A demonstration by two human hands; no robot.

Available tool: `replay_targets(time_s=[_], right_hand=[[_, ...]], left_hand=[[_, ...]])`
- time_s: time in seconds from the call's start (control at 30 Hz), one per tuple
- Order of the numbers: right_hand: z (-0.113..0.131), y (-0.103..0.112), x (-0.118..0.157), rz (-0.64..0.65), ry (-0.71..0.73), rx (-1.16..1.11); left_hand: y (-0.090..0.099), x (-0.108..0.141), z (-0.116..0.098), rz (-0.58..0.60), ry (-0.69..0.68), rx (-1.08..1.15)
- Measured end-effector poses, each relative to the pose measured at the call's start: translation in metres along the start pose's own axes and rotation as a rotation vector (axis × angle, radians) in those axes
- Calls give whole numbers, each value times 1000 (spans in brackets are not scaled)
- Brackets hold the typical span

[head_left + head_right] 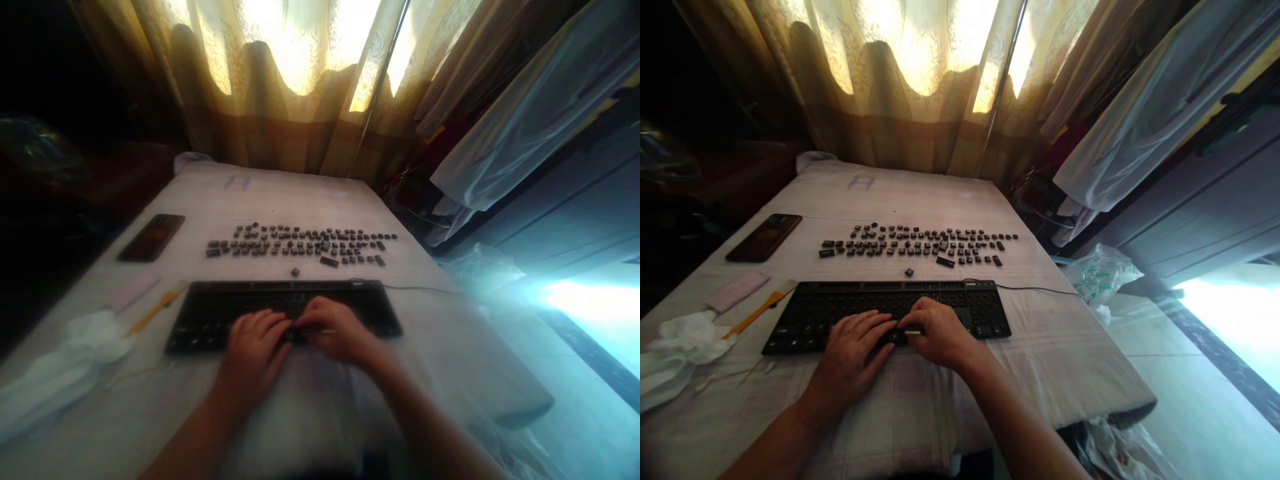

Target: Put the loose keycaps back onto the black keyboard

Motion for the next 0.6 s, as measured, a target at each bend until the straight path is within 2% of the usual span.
replay_targets(time_s=[0.1,0.2,0.43,0.6], right_hand=[[0,10,-11,106,15,41],[-1,15,-18,156,41,101],[-1,15,-16,161,55,140],[-8,14,-13,85,27,91]], left_hand=[[0,-1,1,10,11,9],[0,-1,0,12,4,14],[-2,-1,1,5,7,17],[-1,-2,0,9,19,30]])
Point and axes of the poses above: each hand's wrist, its own x-axis away from the middle knuckle, its own y-axis out of the back of the hand, z = x × y, the point moved 2 cm from there along -x, towards the middle knuckle, and after that the axes turned 6 degrees about x, right-handed, at the moved point
